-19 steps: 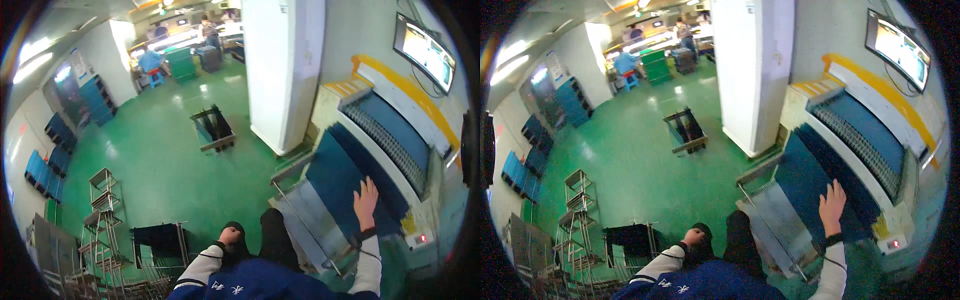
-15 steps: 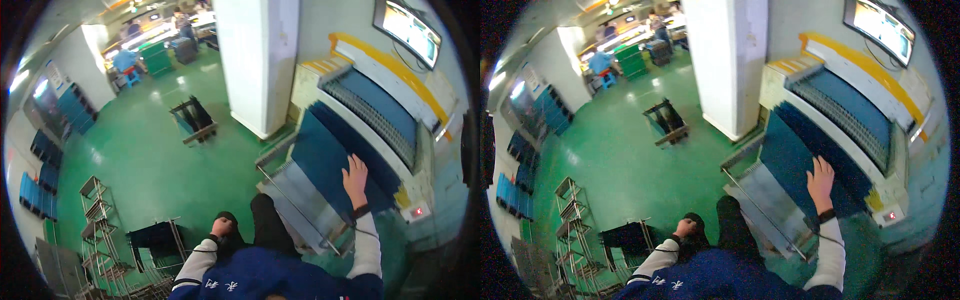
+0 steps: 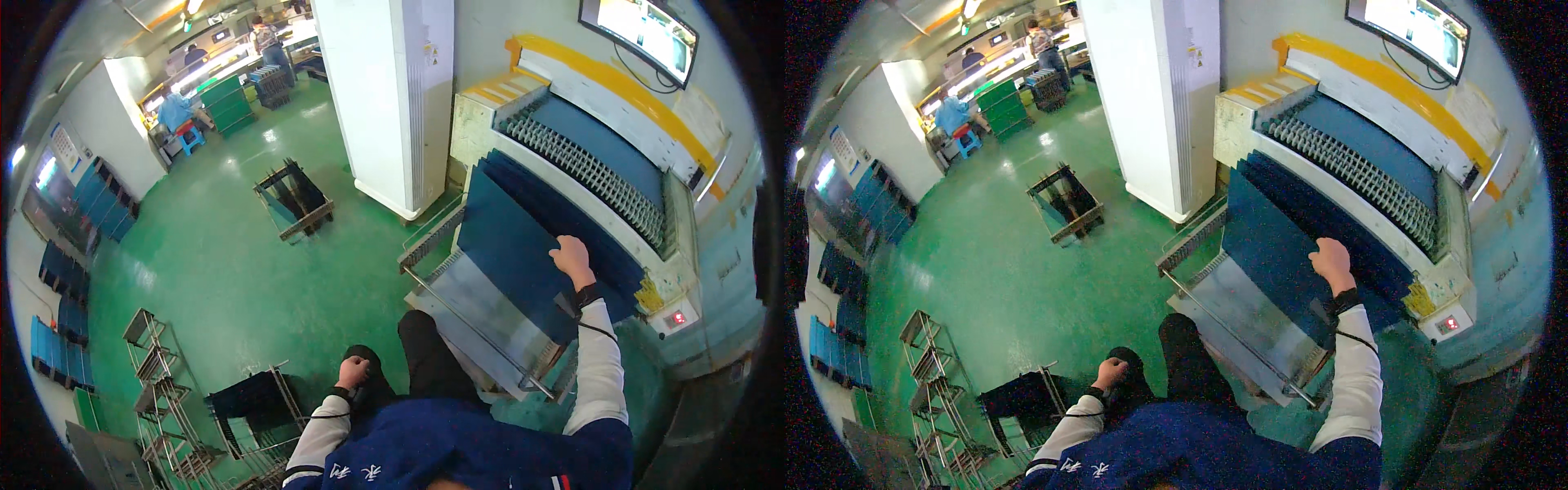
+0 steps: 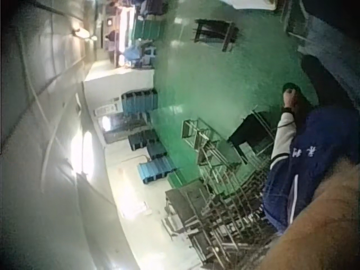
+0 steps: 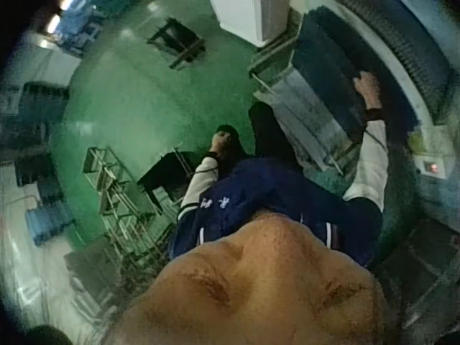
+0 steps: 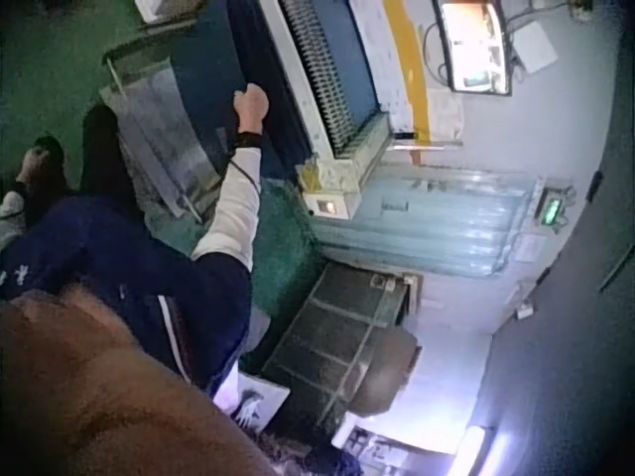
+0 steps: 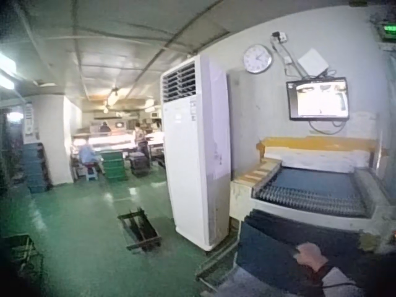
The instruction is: Loading thin blue rectangular sheets into a processing machine one by one.
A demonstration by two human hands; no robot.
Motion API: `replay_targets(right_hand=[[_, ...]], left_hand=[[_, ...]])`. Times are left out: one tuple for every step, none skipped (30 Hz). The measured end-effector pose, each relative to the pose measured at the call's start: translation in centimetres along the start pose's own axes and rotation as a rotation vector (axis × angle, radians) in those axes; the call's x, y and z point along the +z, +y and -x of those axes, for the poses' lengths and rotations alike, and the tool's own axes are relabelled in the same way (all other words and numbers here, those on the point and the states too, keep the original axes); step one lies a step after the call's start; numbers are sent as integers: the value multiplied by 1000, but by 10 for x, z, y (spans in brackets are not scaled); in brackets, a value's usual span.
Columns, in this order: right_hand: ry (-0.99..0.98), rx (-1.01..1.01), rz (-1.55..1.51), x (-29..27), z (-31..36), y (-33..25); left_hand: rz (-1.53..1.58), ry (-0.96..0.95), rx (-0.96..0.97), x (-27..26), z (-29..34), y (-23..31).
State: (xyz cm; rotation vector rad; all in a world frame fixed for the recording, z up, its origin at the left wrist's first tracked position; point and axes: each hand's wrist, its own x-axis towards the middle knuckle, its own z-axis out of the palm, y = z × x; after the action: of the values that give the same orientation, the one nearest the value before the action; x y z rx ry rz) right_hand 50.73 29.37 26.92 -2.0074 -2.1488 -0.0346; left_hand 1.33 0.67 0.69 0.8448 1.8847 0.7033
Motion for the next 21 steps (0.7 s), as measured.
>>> replay_targets(right_hand=[[6, -11, -18, -1, -5, 3], [7, -24, -20, -3, -11, 6], [-102, 19, -4, -10, -17, 0], [-207, 63, 14, -15, -24, -4], [-221, 77, 16, -11, -30, -2], [-215, 62, 13, -6, -32, 9], [-127, 38, 0, 3, -34, 24], [-38, 13, -14, 11, -35, 30], [-38, -11, -19, 13, -36, 26], [-3, 7, -37, 9, -37, 21], [31, 25, -57, 9, -38, 13], [36, 16, -55, 13, -40, 22], [28, 28, -78, 23, -47, 44], [21, 44, -97, 28, -49, 63], [12, 67, -97, 31, -52, 68], [5, 47, -105, 25, -54, 52], [-115, 84, -155, 16, -55, 39], [-229, 129, -201, 5, -53, 29], [-229, 121, -203, 7, -55, 29], [-163, 133, -174, 10, -55, 31], [-98, 149, -143, 10, -53, 29]], left_hand=[[7, 9, -2, 1, 1, 1], [1, 16, 22, 2, 3, 2], [-5, 34, 41, -1, 5, 0], [2, 56, 38, -1, 1, -8], [66, 18, 8, 0, -3, -16], [131, -30, -16, 3, -9, -21], [176, -46, -58, 5, -9, -15], [187, -31, -59, 5, -7, -11], [86, -3, -16, 3, -1, -6], [-13, 30, 23, 0, 2, -6], [1, 55, 16, -2, 2, -7], [33, 18, -11, 0, -1, -7], [63, -25, -37, 3, -5, -6], [67, -30, -32, 7, -6, -1], [40, -26, -41, 7, -3, 6], [15, -7, -57, 3, 1, 6], [21, 8, -67, 3, 0, -1], [28, 12, -49, 3, -2, -5], [35, 14, -31, 3, -5, -10], [38, 21, -32, 4, -7, -14], [13, 22, -37, 5, -7, -14]])
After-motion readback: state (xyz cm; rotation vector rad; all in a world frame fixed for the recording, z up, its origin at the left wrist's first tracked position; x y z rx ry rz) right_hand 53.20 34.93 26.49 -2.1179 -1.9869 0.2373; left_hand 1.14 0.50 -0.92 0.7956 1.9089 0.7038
